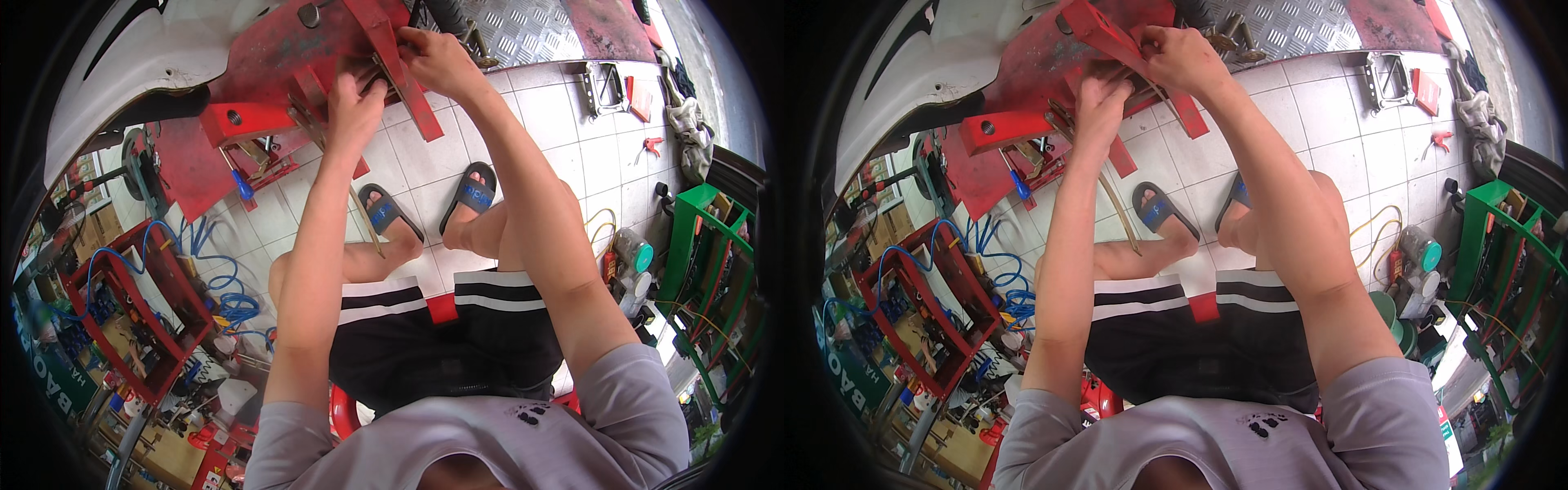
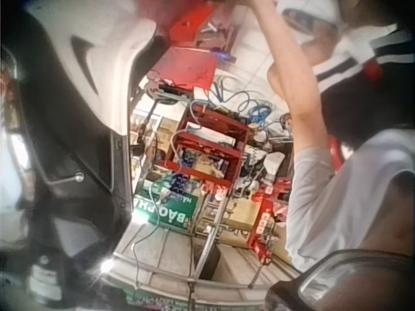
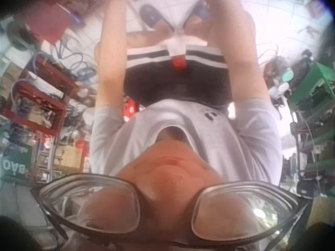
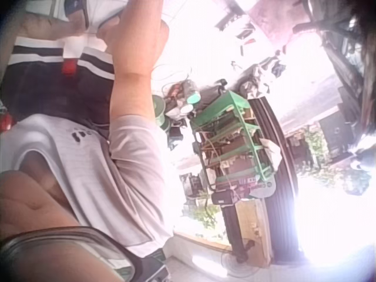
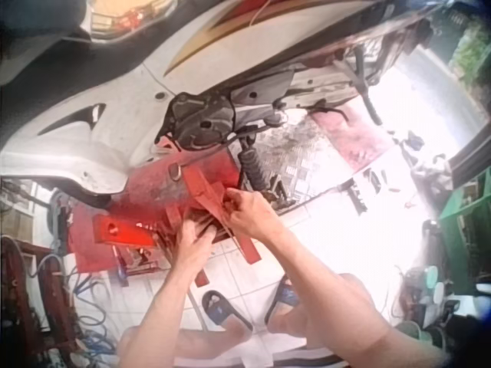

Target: The person sits on a stool in a workshop and works on mechanical parts, likely from a motorcycle. They use their hands to manipulate a long metal strip and a brass-colored component, assembling or adjusting them together.

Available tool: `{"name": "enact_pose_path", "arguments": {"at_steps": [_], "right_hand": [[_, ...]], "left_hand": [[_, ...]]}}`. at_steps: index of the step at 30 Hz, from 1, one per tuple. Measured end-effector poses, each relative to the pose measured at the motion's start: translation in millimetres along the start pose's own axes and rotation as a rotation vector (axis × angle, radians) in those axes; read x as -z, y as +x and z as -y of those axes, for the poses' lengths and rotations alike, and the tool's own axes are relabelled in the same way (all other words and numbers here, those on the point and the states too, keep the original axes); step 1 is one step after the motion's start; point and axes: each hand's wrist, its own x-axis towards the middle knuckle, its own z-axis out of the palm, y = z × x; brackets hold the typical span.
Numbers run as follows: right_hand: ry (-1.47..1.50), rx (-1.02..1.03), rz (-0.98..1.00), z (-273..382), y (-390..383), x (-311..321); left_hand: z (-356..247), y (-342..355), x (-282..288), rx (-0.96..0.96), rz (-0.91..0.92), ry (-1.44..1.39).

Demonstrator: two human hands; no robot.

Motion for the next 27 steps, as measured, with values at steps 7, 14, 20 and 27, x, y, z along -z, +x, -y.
{"name": "enact_pose_path", "arguments": {"at_steps": [7, 14, 20, 27], "right_hand": [[-0.043, 0.081, -0.045, -6.0, -0.2, -7.6], [-0.119, 0.207, -0.127, -2.6, -0.9, -8.5], [-0.04, 0.173, -0.173, -0.8, 3.3, -13.2], [-0.058, 0.116, -0.166, -4.5, 6.3, -18.2]], "left_hand": [[14.2, 1.8, -1.0, -0.059, -0.026, 0.094], [12.0, -3.2, -5.7, -0.179, -0.03, 0.191], [6.0, -6.1, -12.6, -0.256, 0.015, 0.277], [5.2, -6.3, -19.5, -0.088, -0.071, -0.038]]}}
